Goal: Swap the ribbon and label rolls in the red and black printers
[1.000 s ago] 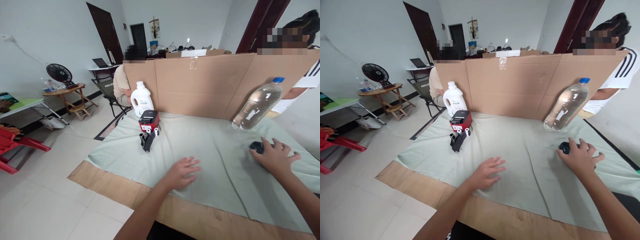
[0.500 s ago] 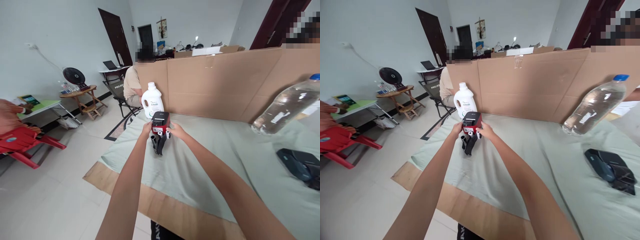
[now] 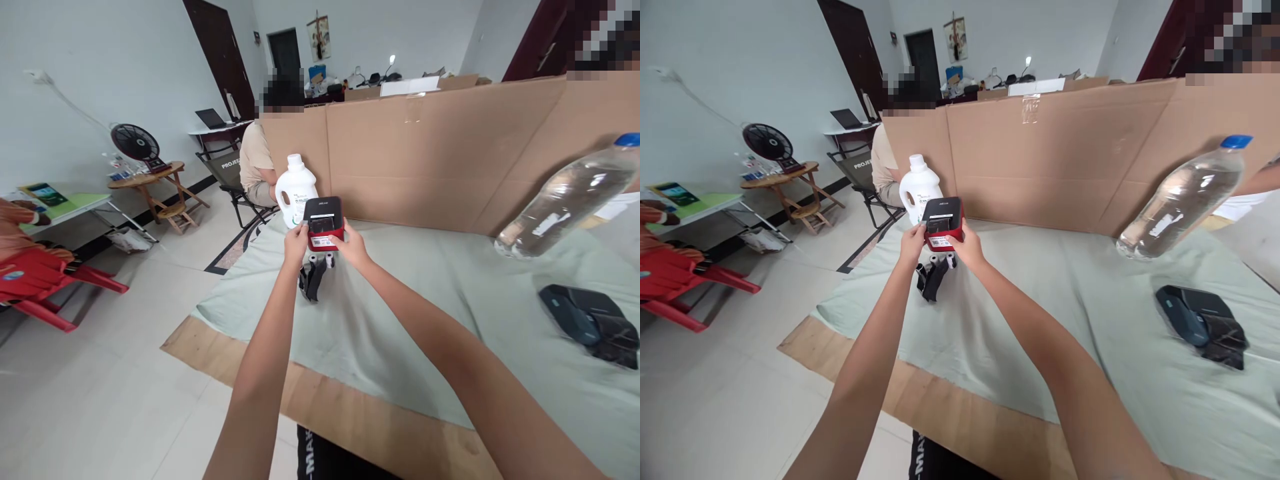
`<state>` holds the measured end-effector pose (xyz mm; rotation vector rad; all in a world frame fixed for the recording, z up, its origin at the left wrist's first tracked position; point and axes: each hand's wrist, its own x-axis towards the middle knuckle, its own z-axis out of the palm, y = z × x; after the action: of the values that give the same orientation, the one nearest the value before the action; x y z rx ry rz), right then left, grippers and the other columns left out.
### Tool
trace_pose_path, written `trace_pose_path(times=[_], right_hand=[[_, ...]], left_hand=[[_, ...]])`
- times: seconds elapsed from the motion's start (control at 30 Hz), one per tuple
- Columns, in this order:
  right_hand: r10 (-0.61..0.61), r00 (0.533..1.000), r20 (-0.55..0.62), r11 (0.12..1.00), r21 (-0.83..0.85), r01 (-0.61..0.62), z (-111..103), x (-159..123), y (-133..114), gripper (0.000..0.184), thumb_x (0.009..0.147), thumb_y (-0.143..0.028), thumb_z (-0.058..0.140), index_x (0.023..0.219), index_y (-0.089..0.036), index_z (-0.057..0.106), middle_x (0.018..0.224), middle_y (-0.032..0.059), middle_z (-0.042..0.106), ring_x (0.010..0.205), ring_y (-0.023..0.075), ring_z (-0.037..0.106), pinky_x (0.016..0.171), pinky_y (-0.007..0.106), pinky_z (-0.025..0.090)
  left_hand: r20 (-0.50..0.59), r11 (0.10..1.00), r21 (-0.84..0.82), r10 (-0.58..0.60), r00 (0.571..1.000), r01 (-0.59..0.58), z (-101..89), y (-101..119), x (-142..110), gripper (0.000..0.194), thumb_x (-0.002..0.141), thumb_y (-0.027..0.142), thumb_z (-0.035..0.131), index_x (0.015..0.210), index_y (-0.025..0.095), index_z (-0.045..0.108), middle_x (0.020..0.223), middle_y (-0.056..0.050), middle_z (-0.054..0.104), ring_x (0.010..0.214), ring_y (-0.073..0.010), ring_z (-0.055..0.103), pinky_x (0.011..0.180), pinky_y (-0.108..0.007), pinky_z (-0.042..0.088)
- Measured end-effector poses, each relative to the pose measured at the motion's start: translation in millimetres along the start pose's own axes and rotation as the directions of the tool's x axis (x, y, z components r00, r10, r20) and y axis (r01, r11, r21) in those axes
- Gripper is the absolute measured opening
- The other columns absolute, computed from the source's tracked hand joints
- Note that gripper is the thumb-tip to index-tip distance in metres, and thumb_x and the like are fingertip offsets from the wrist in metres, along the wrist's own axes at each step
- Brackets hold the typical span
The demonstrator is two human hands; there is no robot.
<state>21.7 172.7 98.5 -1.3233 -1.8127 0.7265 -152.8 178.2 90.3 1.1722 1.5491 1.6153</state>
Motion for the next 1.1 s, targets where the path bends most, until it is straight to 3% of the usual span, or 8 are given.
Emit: trace_pose_path(times=[0.07,0.13,0.23,0.37,0.47,0.57,0.77,1.1], right_hand=[[-0.045,0.990,-0.131,0.994,0.098,0.058,-20.3,-17.5,6.2,0.081,0.090,-0.041,0.060,0.163,-0.022,0.029,0.159,0.0062,0.047,0.143,0.0286,0.047,0.113,0.042,0.042],[-0.038,0.974,-0.225,0.991,0.114,0.065,-41.2,-44.6,17.3,0.084,0.088,-0.042,0.063,0.163,-0.024,0.030,0.156,0.0065,0.051,0.141,0.0288,0.047,0.113,0.044,0.043],[-0.051,0.928,-0.369,0.981,0.156,0.116,-68.0,-99.7,43.5,0.081,0.085,-0.042,0.069,0.158,-0.026,0.040,0.147,0.0091,0.059,0.134,0.0292,0.052,0.112,0.047,0.043],[0.025,0.878,-0.478,0.980,0.187,0.074,-89.7,-177.0,83.7,0.075,0.085,-0.042,0.071,0.153,-0.022,0.049,0.130,0.0121,0.067,0.114,0.0290,0.062,0.103,0.049,0.050],[0.029,0.856,-0.516,0.997,0.078,0.014,-98.4,-216.0,105.6,0.074,0.085,-0.040,0.071,0.153,-0.020,0.049,0.130,0.0136,0.067,0.114,0.0304,0.061,0.103,0.052,0.049],[-0.010,0.854,-0.521,1.000,0.004,0.014,-102.9,-231.5,117.4,0.071,0.087,-0.038,0.069,0.153,-0.020,0.048,0.135,0.0141,0.066,0.117,0.0316,0.060,0.103,0.053,0.049],[-0.115,0.846,-0.520,0.993,-0.060,0.098,-106.1,-230.6,122.1,0.069,0.090,-0.038,0.069,0.153,-0.023,0.047,0.147,0.0138,0.058,0.133,0.0332,0.053,0.112,0.056,0.042],[-0.077,0.857,-0.510,0.997,-0.046,0.062,-100.8,-239.1,123.0,0.072,0.092,-0.042,0.068,0.157,-0.025,0.041,0.143,0.0144,0.059,0.128,0.0330,0.055,0.108,0.057,0.046]], left_hand=[[0.019,0.984,0.113,0.138,0.990,-0.140,14.1,18.5,-25.6,0.031,0.095,0.035,0.059,0.112,0.017,0.077,0.115,-0.008,0.077,0.117,-0.0285,0.067,0.101,-0.035,0.050],[0.062,0.961,0.178,0.204,0.977,-0.212,33.7,32.7,-62.0,0.035,0.098,0.036,0.053,0.115,0.017,0.077,0.110,-0.008,0.079,0.110,-0.0296,0.070,0.099,-0.036,0.051],[0.073,0.964,0.092,0.245,0.967,-0.251,68.5,39.8,-127.0,0.037,0.101,0.036,0.050,0.124,0.019,0.073,0.117,-0.006,0.077,0.116,-0.0262,0.069,0.103,-0.033,0.050],[0.119,0.981,-0.048,0.190,0.974,-0.186,106.0,26.0,-201.2,0.041,0.102,0.037,0.049,0.136,0.021,0.067,0.137,-0.007,0.069,0.130,-0.0232,0.062,0.111,-0.032,0.047],[0.199,0.993,-0.070,0.109,0.974,-0.097,120.1,9.8,-233.2,0.043,0.102,0.038,0.049,0.137,0.020,0.066,0.138,-0.008,0.068,0.128,-0.0244,0.064,0.109,-0.034,0.050],[0.233,0.994,-0.063,0.098,0.967,-0.086,124.8,-1.7,-247.2,0.044,0.102,0.041,0.049,0.138,0.021,0.066,0.138,-0.008,0.068,0.127,-0.0246,0.064,0.109,-0.035,0.051],[0.223,0.992,-0.019,0.127,0.967,-0.126,126.5,-9.8,-253.4,0.046,0.104,0.041,0.045,0.141,0.020,0.062,0.143,-0.008,0.064,0.133,-0.0244,0.061,0.113,-0.037,0.049],[0.199,0.996,0.041,0.076,0.977,-0.085,124.3,-16.7,-255.1,0.043,0.102,0.039,0.050,0.138,0.022,0.065,0.141,-0.007,0.065,0.133,-0.0255,0.061,0.116,-0.040,0.047]])
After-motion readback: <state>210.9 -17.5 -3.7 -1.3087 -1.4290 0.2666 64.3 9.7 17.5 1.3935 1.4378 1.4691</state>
